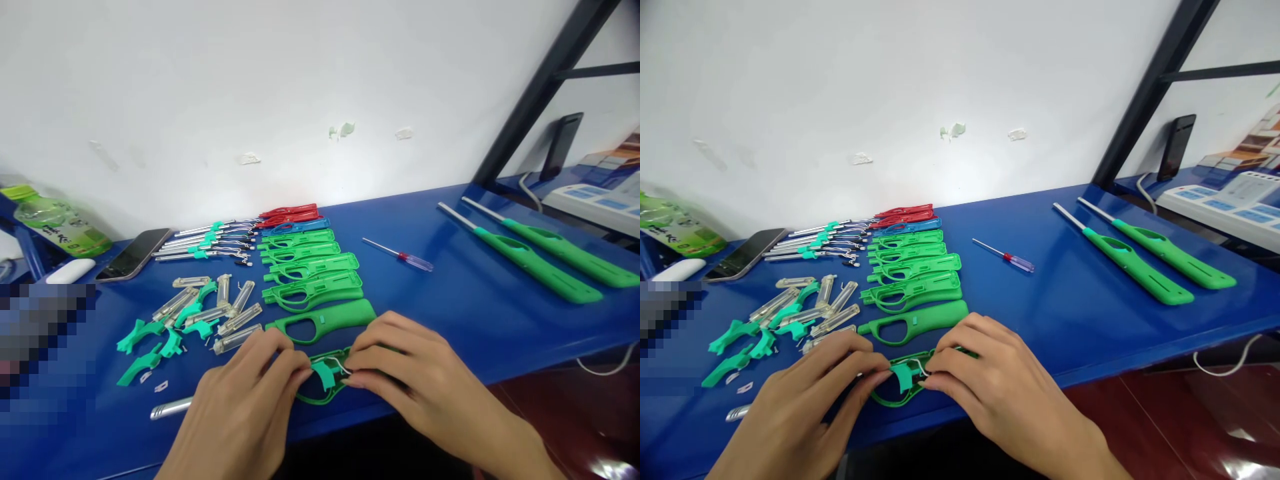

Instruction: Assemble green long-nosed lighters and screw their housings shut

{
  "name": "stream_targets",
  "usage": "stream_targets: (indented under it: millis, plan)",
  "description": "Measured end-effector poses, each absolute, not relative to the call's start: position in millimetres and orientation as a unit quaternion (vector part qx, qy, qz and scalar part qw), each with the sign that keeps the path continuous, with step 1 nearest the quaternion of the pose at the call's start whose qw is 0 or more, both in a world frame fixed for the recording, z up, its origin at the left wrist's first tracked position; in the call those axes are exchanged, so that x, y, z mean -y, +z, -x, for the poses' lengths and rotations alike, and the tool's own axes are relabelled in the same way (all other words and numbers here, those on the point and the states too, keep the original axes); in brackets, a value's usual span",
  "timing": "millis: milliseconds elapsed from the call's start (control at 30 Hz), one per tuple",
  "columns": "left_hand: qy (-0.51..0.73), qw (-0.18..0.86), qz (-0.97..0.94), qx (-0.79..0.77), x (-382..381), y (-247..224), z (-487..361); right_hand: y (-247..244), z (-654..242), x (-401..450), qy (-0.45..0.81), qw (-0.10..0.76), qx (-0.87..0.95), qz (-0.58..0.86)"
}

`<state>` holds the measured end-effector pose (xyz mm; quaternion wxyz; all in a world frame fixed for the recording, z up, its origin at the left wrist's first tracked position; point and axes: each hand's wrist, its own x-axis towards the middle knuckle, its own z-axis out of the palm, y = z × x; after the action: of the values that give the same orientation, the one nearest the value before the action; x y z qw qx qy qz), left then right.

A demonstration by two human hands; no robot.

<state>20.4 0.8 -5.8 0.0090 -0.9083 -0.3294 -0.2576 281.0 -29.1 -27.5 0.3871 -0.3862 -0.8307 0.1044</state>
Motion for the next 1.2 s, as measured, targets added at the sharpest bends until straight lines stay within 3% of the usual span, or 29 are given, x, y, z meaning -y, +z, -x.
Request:
stream_targets:
  millis: [733, 1200]
  plan:
    - [-0.308, -0.022, 0.891, 0.334, -2.1, -13.5, -25.0, -26.4, -279.9, 29.9, 0.097, 0.377, 0.835, 0.39]
    - [-0.285, 0.033, 0.905, 0.313, -0.4, -10.5, -26.0, -26.8, -279.4, 31.3, 0.09, 0.373, 0.828, 0.409]
